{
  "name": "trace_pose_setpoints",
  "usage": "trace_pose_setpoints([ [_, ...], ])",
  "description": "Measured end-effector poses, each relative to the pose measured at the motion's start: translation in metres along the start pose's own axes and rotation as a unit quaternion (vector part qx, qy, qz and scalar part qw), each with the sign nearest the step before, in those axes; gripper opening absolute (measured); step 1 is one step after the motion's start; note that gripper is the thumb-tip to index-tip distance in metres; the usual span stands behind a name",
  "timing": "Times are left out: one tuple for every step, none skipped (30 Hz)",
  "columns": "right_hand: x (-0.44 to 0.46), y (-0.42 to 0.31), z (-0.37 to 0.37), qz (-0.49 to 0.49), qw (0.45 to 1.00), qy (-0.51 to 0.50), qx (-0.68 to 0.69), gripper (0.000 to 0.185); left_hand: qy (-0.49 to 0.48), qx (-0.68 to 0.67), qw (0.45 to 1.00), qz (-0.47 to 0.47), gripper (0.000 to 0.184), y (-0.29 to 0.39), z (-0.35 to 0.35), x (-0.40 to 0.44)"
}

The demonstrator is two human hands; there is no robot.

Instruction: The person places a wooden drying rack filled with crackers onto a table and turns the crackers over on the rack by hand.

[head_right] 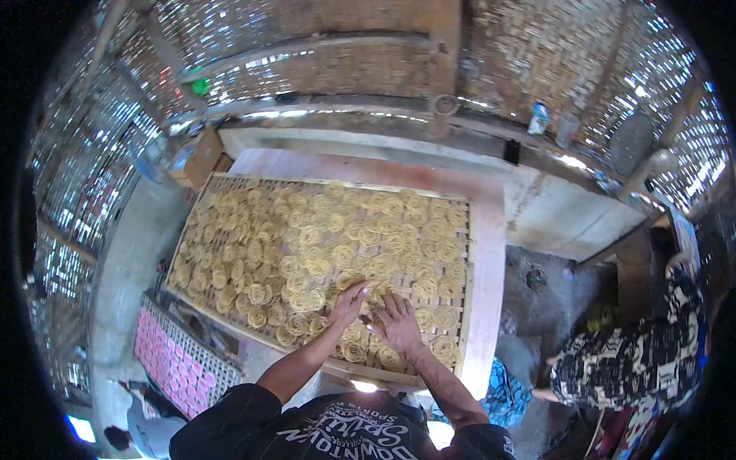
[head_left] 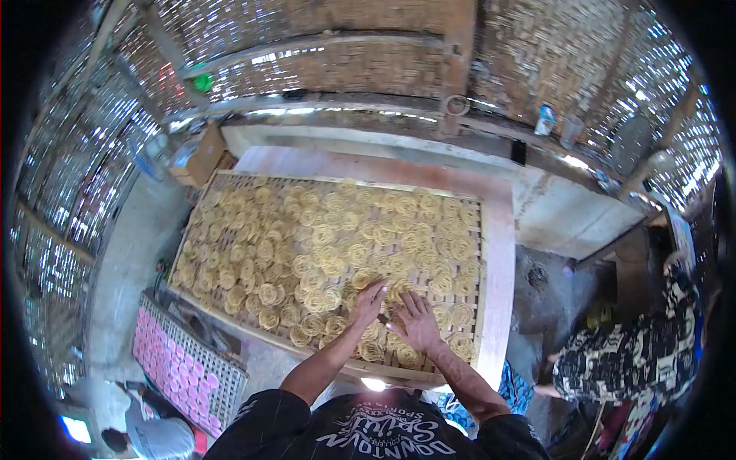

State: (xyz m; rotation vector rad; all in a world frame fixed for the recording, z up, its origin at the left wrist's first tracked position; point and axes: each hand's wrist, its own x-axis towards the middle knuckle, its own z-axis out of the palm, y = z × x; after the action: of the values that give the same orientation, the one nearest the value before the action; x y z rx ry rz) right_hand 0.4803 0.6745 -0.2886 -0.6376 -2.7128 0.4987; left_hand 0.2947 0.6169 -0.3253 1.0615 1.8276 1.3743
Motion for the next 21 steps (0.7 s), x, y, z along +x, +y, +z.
trace_pose_setpoints([
  [0.002,0.005,0.013,0.012,0.999,0.001,-0.030,0.060,0.013,-0.023,1.000,-0.006,0.034,0.001,-0.014,-0.003],
  [0.003,0.012,0.022,0.025,0.998,0.004,-0.059,0.059,0.029,0.142,0.986,0.083,0.034,0.001,-0.034,-0.011],
  [0.003,0.018,0.028,0.039,0.995,0.009,-0.088,0.058,0.054,0.182,0.977,0.102,0.034,0.000,-0.054,-0.019],
  [0.004,0.023,0.026,0.057,0.990,0.080,-0.104,0.061,0.078,0.220,0.965,0.122,0.034,-0.003,-0.074,-0.027],
  [0.006,0.027,0.024,0.085,0.987,0.069,-0.115,0.061,0.101,0.257,0.951,0.142,0.034,-0.005,-0.094,-0.034],
  [0.007,0.026,0.019,0.115,0.984,0.057,-0.126,0.061,0.097,0.286,0.945,0.126,0.043,-0.004,-0.119,-0.044],
  [0.012,0.020,0.016,0.147,0.978,0.045,-0.139,0.061,0.122,0.343,0.926,0.098,0.047,-0.011,-0.140,-0.050],
  [0.021,0.013,0.015,0.136,0.982,0.053,-0.117,0.061,0.145,0.396,0.904,0.068,0.051,-0.018,-0.157,-0.056],
  [0.035,0.007,0.013,0.125,0.986,0.061,-0.096,0.061,0.167,0.447,0.878,0.038,0.056,-0.026,-0.176,-0.059],
  [0.050,0.000,0.016,0.113,0.988,0.070,-0.075,0.060,0.169,0.440,0.881,0.028,0.068,-0.039,-0.198,-0.055],
  [0.066,-0.001,0.027,0.120,0.986,0.082,-0.078,0.061,0.177,0.456,0.872,0.023,0.070,-0.052,-0.214,-0.049],
  [0.085,-0.001,0.046,0.128,0.984,0.093,-0.081,0.062,0.184,0.472,0.862,0.017,0.072,-0.062,-0.234,-0.041],
  [0.102,-0.007,0.060,0.137,0.981,0.105,-0.084,0.062,0.189,0.488,0.852,0.012,0.074,-0.066,-0.254,-0.032],
  [0.113,-0.016,0.074,0.181,0.979,0.062,-0.070,0.065,0.162,0.504,0.849,0.005,0.075,-0.071,-0.270,-0.020],
  [0.120,-0.030,0.080,0.152,0.985,0.041,-0.076,0.066,0.129,0.526,0.841,0.020,0.074,-0.076,-0.284,-0.004],
  [0.123,-0.049,0.085,0.127,0.988,0.021,-0.081,0.066,0.093,0.548,0.831,0.038,0.073,-0.082,-0.298,0.014],
  [0.128,-0.066,0.091,0.104,0.991,0.002,-0.088,0.067,0.056,0.567,0.820,0.058,0.072,-0.088,-0.312,0.032],
  [0.128,-0.077,0.100,0.109,0.989,-0.015,-0.096,0.069,0.036,0.568,0.819,0.074,0.069,-0.088,-0.320,0.048],
  [0.128,-0.084,0.105,0.116,0.987,-0.011,-0.107,0.069,0.003,0.572,0.816,0.078,0.069,-0.091,-0.329,0.065],
  [0.127,-0.088,0.108,0.120,0.986,-0.009,-0.118,0.069,-0.028,0.576,0.813,0.080,0.069,-0.095,-0.339,0.081],
  [0.127,-0.095,0.109,0.124,0.984,-0.013,-0.126,0.069,-0.062,0.580,0.809,0.077,0.068,-0.101,-0.349,0.091],
])
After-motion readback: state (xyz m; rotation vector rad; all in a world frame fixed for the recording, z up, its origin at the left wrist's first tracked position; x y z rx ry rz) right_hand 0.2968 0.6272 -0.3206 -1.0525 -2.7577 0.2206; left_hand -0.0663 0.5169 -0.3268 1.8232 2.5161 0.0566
